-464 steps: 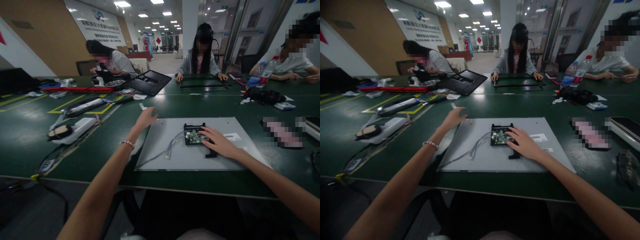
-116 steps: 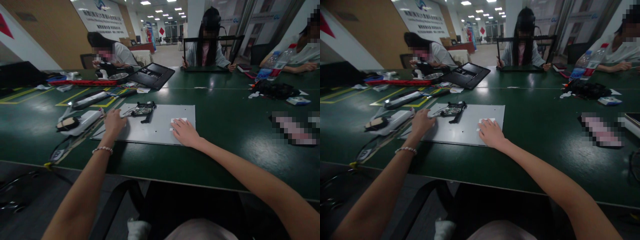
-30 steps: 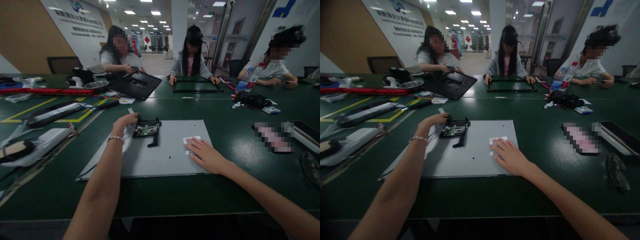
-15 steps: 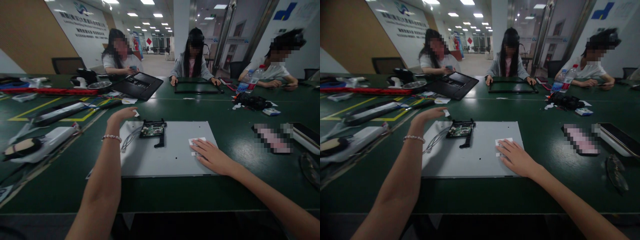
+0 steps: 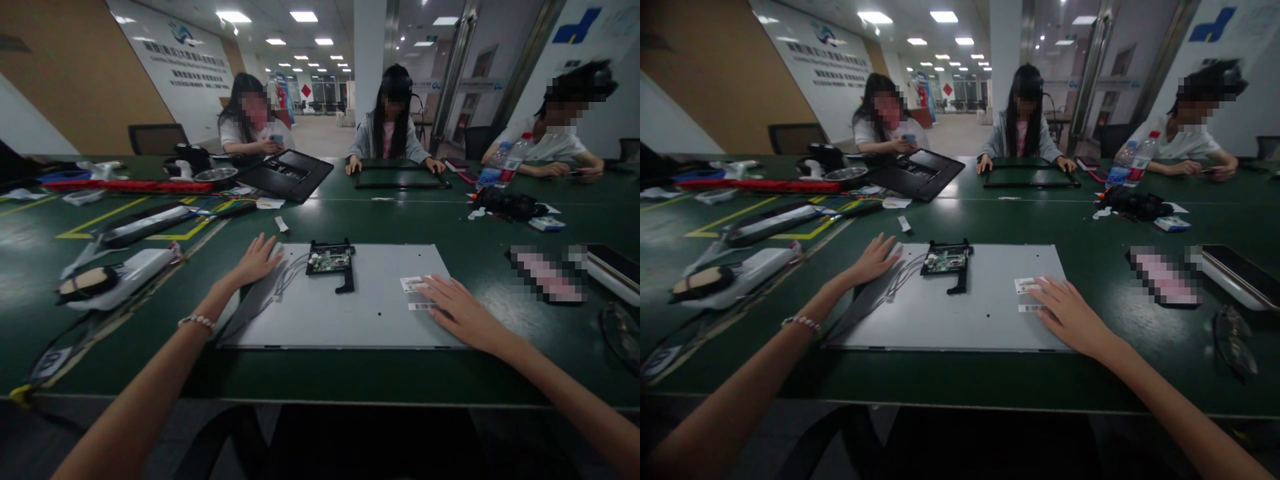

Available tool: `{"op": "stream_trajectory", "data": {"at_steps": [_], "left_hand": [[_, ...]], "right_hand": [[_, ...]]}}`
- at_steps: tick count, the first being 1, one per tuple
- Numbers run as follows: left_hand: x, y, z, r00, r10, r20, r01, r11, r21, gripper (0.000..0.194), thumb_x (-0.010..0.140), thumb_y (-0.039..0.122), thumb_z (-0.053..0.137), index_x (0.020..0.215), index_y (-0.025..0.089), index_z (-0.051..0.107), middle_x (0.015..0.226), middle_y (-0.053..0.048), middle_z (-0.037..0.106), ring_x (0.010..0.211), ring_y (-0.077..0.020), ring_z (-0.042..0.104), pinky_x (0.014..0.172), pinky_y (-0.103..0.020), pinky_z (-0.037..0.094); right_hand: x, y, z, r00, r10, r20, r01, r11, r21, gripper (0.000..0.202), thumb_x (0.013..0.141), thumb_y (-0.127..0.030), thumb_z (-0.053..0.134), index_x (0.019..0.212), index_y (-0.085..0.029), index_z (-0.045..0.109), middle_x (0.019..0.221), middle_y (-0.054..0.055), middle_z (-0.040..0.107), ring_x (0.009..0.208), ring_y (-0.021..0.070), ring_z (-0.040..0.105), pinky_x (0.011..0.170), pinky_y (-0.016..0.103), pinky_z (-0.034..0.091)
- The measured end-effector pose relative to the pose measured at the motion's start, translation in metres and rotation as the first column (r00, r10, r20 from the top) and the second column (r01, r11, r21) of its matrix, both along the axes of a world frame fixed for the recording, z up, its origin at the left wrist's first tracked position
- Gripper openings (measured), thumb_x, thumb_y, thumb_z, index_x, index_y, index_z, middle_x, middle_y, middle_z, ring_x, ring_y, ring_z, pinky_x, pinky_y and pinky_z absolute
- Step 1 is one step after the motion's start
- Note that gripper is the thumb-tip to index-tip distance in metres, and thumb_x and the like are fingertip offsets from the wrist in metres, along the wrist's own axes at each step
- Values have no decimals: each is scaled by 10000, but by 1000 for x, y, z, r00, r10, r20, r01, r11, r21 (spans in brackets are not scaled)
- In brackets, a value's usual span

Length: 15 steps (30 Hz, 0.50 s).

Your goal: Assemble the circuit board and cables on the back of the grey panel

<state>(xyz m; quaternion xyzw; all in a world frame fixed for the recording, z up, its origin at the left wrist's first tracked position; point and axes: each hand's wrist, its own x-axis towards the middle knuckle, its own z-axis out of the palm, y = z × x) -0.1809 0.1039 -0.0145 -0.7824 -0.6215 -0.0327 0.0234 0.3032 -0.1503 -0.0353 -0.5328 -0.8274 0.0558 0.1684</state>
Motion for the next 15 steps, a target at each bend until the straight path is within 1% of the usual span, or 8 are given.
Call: {"op": "stream_trajectory", "data": {"at_steps": [2,5,8,11,13,15], "left_hand": [[2,-12,-7,999,-51,-7,51,998,-28,675,994,497,307,1562,132,320,1651,-132,199,1529,-281,141,1205,-409,208],[8,-22,-11,995,-102,-4,101,994,-37,649,1007,499,244,1561,173,331,1658,-108,186,1531,-264,137,1208,-414,194],[14,-28,-11,994,-105,7,105,994,-28,643,1006,518,253,1563,206,331,1652,-93,217,1527,-271,152,1197,-438,219],[23,-38,-13,995,-100,19,100,995,7,640,1004,525,272,1567,225,329,1648,-82,234,1527,-290,144,1188,-473,241],[33,-48,-17,993,-110,29,109,993,41,637,1009,519,267,1565,217,337,1647,-90,233,1528,-299,138,1184,-488,251],[45,-58,-21,992,-123,39,120,990,73,625,1014,503,263,1561,211,348,1647,-100,231,1529,-303,132,1182,-496,259]], "right_hand": [[10,-2,-2,996,-67,-64,68,997,19,494,1018,-404,396,1502,-308,431,1597,53,373,1473,305,322,1190,608,257],[27,-2,-5,959,-200,-203,200,980,-20,524,998,-470,420,1493,-301,440,1601,68,363,1457,316,352,1170,582,327],[41,0,-5,877,-360,-319,344,933,-106,537,980,-519,416,1474,-313,463,1590,68,382,1435,332,390,1131,566,401],[53,3,-3,784,-493,-376,450,870,-203,556,972,-556,397,1476,-329,457,1557,77,435,1392,351,451,1074,565,469],[60,5,-4,762,-520,-387,474,854,-214,559,969,-570,393,1477,-343,452,1530,81,472,1363,359,485,1043,560,499],[65,6,-8,779,-496,-384,473,866,-160,552,966,-569,401,1467,-347,462,1525,84,477,1368,357,480,1057,559,485]]}}
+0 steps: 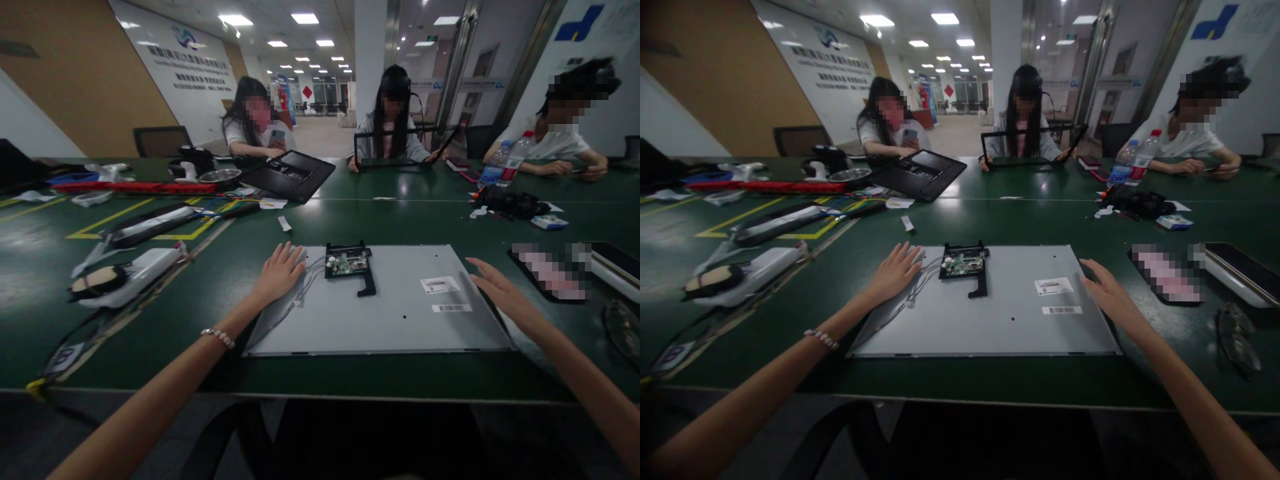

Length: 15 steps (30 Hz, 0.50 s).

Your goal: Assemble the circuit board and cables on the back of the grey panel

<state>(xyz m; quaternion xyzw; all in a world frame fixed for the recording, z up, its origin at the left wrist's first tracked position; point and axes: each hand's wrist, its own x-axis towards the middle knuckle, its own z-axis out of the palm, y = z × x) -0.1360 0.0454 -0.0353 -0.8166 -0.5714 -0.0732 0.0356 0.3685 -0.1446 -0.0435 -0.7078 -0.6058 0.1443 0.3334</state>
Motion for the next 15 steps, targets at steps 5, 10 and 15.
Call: {"op": "stream_trajectory", "data": {"at_steps": [5,10,15], "left_hand": [[21,2,1,998,-2,65,0,999,35,659,1017,499,290,1559,125,318,1637,-179,215,1522,-320,158,1189,-495,250],[11,64,28,995,46,87,-63,978,200,709,920,378,547,1518,66,328,1577,-239,304,1471,-351,277,1171,-476,291],[1,118,36,997,79,22,-81,989,126,656,895,302,561,1490,89,384,1498,-203,436,1361,-323,453,1105,-409,394]], "right_hand": [[3,-1,-21,971,78,224,-97,992,76,557,967,-523,417,1451,-256,488,1559,104,427,1462,362,329,1170,611,312],[-3,-6,-32,906,160,393,-178,984,10,533,989,-473,358,1425,-226,537,1527,119,466,1458,355,340,1156,603,340],[-10,-8,-28,883,150,444,-158,987,-20,558,1004,-463,319,1446,-187,519,1534,142,452,1462,359,329,1149,583,359]]}}
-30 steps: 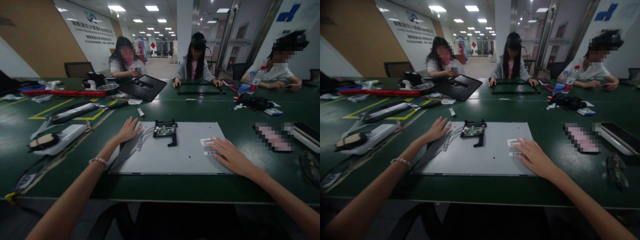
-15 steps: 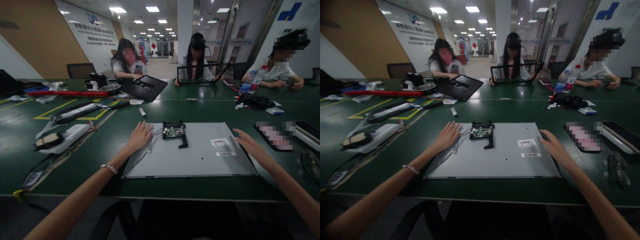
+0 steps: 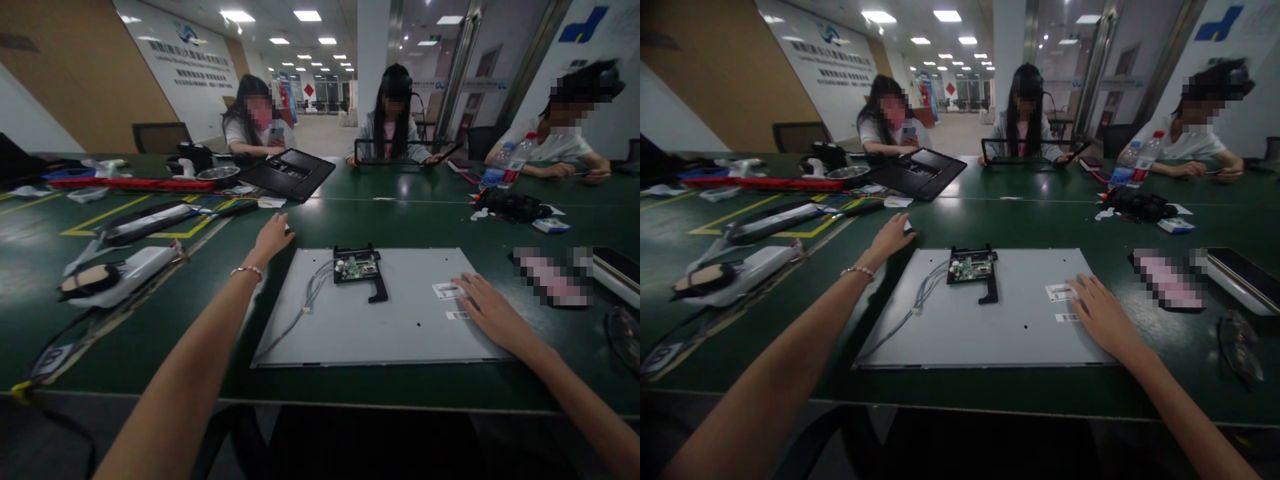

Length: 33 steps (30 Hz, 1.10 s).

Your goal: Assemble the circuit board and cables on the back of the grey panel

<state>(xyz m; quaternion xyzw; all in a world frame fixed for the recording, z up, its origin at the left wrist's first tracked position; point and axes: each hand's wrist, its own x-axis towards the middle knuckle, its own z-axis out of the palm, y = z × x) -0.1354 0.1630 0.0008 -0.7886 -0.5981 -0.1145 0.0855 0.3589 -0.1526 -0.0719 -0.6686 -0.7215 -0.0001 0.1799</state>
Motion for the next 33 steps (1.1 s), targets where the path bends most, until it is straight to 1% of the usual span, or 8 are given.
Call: {"op": "stream_trajectory", "data": {"at_steps": [3,5,10,15,19,24,28,33], "left_hand": [[2,17,-6,998,27,-59,-32,996,-84,517,938,288,466,1422,107,497,1368,-187,577,1243,-309,567,1037,-396,451],[4,25,-8,992,79,-97,-90,989,-116,455,945,247,402,1335,103,586,1235,-201,655,1140,-315,631,971,-406,489],[-4,34,-7,987,131,-95,-139,987,-85,477,885,131,334,1218,96,674,1101,-226,700,1028,-323,675,898,-432,519],[-21,23,-7,993,113,-32,-115,991,-64,486,846,148,400,1239,125,684,1167,-205,700,1089,-336,657,950,-455,502],[-36,12,-10,999,44,2,-43,994,-104,519,839,143,410,1295,145,658,1277,-156,667,1172,-306,625,1011,-414,473],[-43,-2,-8,998,-55,20,56,995,-78,559,856,252,451,1387,122,570,1435,-125,558,1301,-282,528,1114,-384,392],[-24,-27,-3,990,-119,79,123,991,-52,576,894,342,440,1407,96,530,1425,-138,557,1318,-264,509,1127,-364,376],[28,-66,-1,948,-234,217,263,958,-117,563,935,430,416,1383,116,549,1410,-122,579,1301,-255,530,1130,-353,373]], "right_hand": [[-4,0,3,1000,-17,9,17,1000,-8,557,1011,-457,309,1451,-181,510,1538,143,448,1468,356,317,1150,582,359],[-5,0,4,1000,-25,7,25,1000,-13,551,1013,-454,308,1449,-184,510,1542,141,442,1470,353,314,1148,584,361],[-4,1,3,1000,-21,1,21,999,-32,550,1016,-470,315,1473,-212,478,1567,121,410,1474,348,307,1149,598,356],[-4,1,2,999,-18,-43,18,1000,0,525,1003,-470,347,1463,-262,492,1551,90,439,1468,351,321,1144,618,357],[-3,1,1,999,-10,-52,10,1000,2,531,1000,-474,340,1458,-258,502,1534,94,461,1467,353,321,1152,619,343],[4,1,-5,999,8,-53,-8,1000,-8,549,992,-483,347,1453,-234,510,1548,99,440,1470,352,316,1163,610,330],[9,1,-6,999,28,-42,-29,1000,-7,550,992,-487,342,1458,-245,505,1543,86,451,1461,341,338,1176,597,318],[11,0,-2,999,29,-30,-28,1000,10,538,990,-472,350,1457,-259,507,1530,76,474,1451,341,356,1170,596,325]]}}
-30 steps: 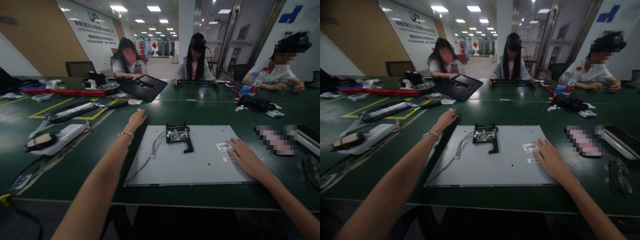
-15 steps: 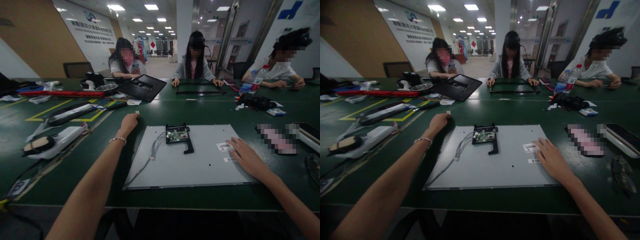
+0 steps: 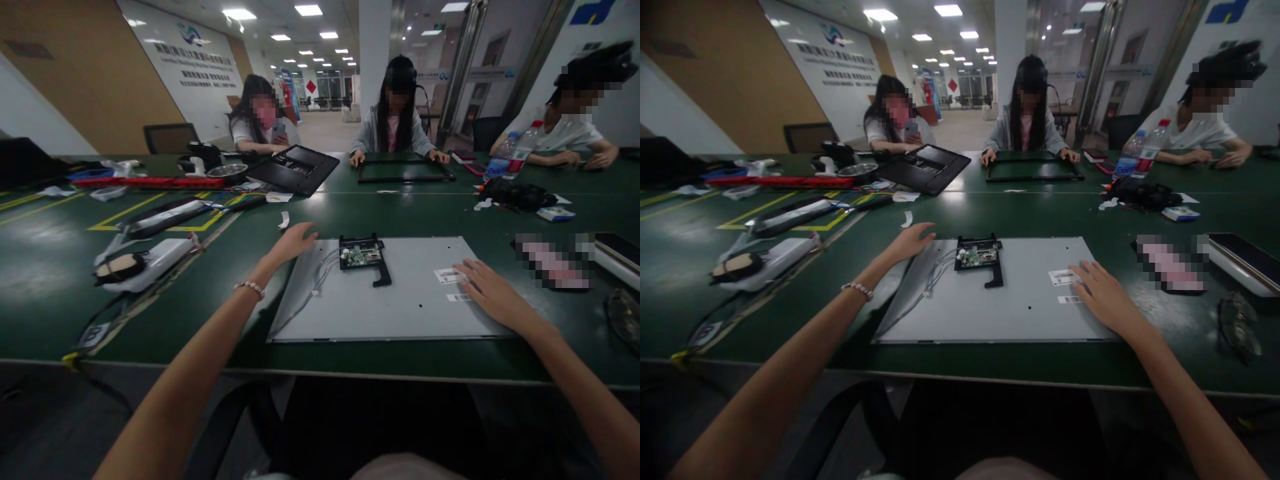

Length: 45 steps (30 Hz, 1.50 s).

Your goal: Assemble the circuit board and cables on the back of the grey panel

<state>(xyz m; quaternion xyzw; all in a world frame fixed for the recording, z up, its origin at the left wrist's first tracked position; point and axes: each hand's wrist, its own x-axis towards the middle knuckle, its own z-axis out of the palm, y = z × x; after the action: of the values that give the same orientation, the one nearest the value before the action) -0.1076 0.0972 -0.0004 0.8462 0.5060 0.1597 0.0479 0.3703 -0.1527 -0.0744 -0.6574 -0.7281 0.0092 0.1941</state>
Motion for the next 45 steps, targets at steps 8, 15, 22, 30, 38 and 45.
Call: {"op": "stream_trajectory", "data": {"at_steps": [8,15,22,30,38,45], "left_hand": [[67,-30,-8,982,-124,142,145,978,-149,569,997,531,262,1257,188,633,1299,-70,666,1221,-254,598,1070,-339,425],[75,-40,-24,968,-66,241,113,976,-185,627,1003,577,222,1351,194,575,1381,-58,615,1276,-236,565,1097,-327,396],[87,-46,-29,988,-58,146,73,992,-102,692,1005,593,240,1410,109,524,1436,-147,555,1317,-279,524,1122,-376,354],[97,-66,-33,994,-56,93,64,995,-80,732,999,610,261,1483,86,424,1489,-181,488,1379,-292,454,1144,-399,310],[101,-79,-27,987,-131,91,137,988,-66,710,975,628,323,1479,145,446,1478,-153,491,1365,-292,449,1149,-414,313],[124,-107,-20,981,-192,-28,188,977,-105,669,985,611,301,1474,178,448,1506,-168,433,1398,-314,399,1159,-460,269]], "right_hand": [[2,0,0,1000,-4,27,4,1000,-14,559,995,-473,329,1463,-224,505,1541,99,456,1445,347,365,1164,584,339],[5,2,-2,1000,2,4,-2,1000,-14,548,994,-481,336,1441,-230,529,1536,94,464,1448,350,357,1162,583,342],[14,1,-3,999,35,-13,-35,999,-18,543,989,-484,362,1419,-204,541,1521,114,476,1452,335,355,1181,564,315],[12,-5,4,995,-75,-72,76,997,2,491,976,-475,412,1399,-266,545,1506,107,495,1415,353,410,1116,638,359],[-5,-13,12,999,-34,20,36,997,-71,490,1006,-455,340,1438,-294,507,1549,83,446,1449,363,347,1122,681,293],[-9,-13,12,992,-46,118,56,995,-77,524,1016,-427,283,1461,-241,488,1556,120,427,1442,374,351,1104,671,320]]}}
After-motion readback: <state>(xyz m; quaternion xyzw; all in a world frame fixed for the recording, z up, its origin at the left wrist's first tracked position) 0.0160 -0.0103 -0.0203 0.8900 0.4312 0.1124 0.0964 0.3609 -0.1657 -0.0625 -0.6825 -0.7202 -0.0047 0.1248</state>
